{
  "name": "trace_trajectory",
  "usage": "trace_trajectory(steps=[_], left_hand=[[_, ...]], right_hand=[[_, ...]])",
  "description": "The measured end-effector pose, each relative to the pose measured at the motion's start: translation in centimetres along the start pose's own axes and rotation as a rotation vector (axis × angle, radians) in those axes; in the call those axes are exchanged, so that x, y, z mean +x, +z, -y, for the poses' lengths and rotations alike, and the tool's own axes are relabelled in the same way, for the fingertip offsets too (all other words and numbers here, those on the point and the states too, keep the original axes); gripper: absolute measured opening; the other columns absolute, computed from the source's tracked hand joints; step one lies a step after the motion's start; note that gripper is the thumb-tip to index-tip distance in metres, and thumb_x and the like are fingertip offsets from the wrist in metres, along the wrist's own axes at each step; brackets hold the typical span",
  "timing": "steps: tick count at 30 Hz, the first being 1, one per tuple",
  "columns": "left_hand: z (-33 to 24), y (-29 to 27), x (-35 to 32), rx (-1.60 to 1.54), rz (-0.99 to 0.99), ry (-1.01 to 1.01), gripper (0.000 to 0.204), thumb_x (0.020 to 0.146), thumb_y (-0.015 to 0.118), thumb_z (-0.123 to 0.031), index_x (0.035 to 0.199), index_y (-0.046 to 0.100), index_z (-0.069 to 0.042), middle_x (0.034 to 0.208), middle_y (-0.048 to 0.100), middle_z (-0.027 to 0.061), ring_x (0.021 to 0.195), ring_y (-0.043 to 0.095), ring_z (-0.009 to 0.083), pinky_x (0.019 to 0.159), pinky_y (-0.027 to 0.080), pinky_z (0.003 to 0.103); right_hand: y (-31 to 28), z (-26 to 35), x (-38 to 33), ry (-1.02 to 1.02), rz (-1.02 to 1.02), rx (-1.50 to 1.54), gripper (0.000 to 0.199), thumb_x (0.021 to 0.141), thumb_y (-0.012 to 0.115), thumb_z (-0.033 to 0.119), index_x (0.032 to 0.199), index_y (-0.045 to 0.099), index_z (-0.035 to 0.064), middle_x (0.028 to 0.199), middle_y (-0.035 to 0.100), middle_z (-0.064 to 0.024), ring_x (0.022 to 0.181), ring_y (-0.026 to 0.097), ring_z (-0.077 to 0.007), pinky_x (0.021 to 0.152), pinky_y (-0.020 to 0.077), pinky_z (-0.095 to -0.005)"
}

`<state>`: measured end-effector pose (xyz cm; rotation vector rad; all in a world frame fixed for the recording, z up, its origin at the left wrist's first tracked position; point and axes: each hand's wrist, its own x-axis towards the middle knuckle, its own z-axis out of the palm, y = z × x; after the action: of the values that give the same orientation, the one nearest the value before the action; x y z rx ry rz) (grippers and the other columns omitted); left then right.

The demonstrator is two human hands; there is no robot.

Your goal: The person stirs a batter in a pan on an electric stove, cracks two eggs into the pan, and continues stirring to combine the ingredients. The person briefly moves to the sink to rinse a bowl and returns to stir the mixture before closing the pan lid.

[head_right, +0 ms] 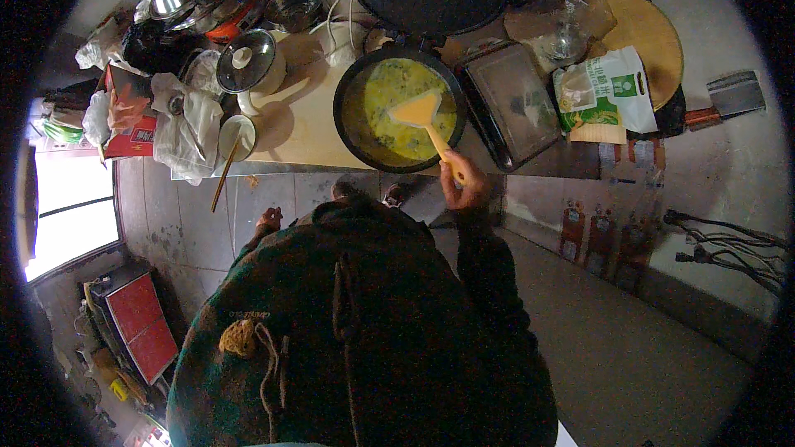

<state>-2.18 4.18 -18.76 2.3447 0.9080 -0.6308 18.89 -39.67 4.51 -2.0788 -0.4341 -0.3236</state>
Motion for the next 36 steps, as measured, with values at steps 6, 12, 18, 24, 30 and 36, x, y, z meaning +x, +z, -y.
trace_trajectory(steps=[6,12,18,24,30,36], left_hand=[[-1.8,0.3,-0.5,0.032,0.017,-0.036,0.039,0.087,0.042,-0.048,0.087,0.062,-0.014,0.086,0.065,0.0141,0.086,0.06,0.0366,0.076,0.048,0.043],[0.3,0.9,-0.7,-0.005,-0.017,-0.073,0.041,0.087,0.042,-0.049,0.087,0.062,-0.014,0.084,0.065,0.0143,0.084,0.061,0.036,0.074,0.048,0.044],[0.7,0.2,-1.3,0.026,0.012,-0.076,0.041,0.087,0.042,-0.048,0.089,0.061,-0.012,0.084,0.065,0.0144,0.084,0.061,0.0363,0.074,0.048,0.044],[-1.3,-0.5,-1.5,-0.01,-0.032,-0.012,0.041,0.087,0.042,-0.049,0.087,0.061,-0.013,0.088,0.065,0.0134,0.086,0.06,0.0352,0.075,0.047,0.044],[-1.5,0.1,-1.3,-0.03,0.033,0.013,0.038,0.089,0.041,-0.044,0.092,0.058,-0.01,0.089,0.064,0.0136,0.087,0.059,0.0364,0.074,0.047,0.045],[-10.0,-3.2,-0.1,-0.032,-0.144,0.467,0.027,0.089,0.047,-0.035,0.096,0.058,-0.011,0.086,0.064,0.0139,0.085,0.06,0.0347,0.069,0.048,0.043]], right_hand=[[0.0,-6.2,-1.6,0.489,0.127,0.458,0.034,0.088,0.053,0.019,0.118,0.048,0.0029,0.091,0.063,-0.0104,0.069,0.054,-0.0109,0.063,0.0431,-0.0216],[-3.8,-13.6,-3.6,0.681,0.301,0.659,0.036,0.088,0.053,0.018,0.12,0.048,0.0032,0.09,0.063,-0.0112,0.067,0.054,-0.0108,0.059,0.0436,-0.0221],[-3.8,-13.5,-0.8,0.456,0.464,0.699,0.042,0.091,0.05,0.021,0.128,0.041,0.005,0.099,0.062,-0.0103,0.07,0.054,-0.0098,0.061,0.0448,-0.023],[0.5,-10.3,-1.0,0.574,0.501,0.617,0.038,0.088,0.053,0.022,0.121,0.048,0.0028,0.096,0.063,-0.0111,0.067,0.053,-0.0099,0.06,0.0433,-0.0231],[-8.4,-13.8,0.9,0.597,0.526,0.58,0.036,0.087,0.055,0.016,0.119,0.05,0.0024,0.092,0.063,-0.0125,0.069,0.053,-0.0091,0.061,0.0426,-0.0223],[-7.7,-10.8,3.7,0.53,0.32,0.551,0.03,0.086,0.055,0.012,0.115,0.054,0.0031,0.092,0.064,-0.0103,0.067,0.051,-0.0078,0.061,0.0426,-0.022]])
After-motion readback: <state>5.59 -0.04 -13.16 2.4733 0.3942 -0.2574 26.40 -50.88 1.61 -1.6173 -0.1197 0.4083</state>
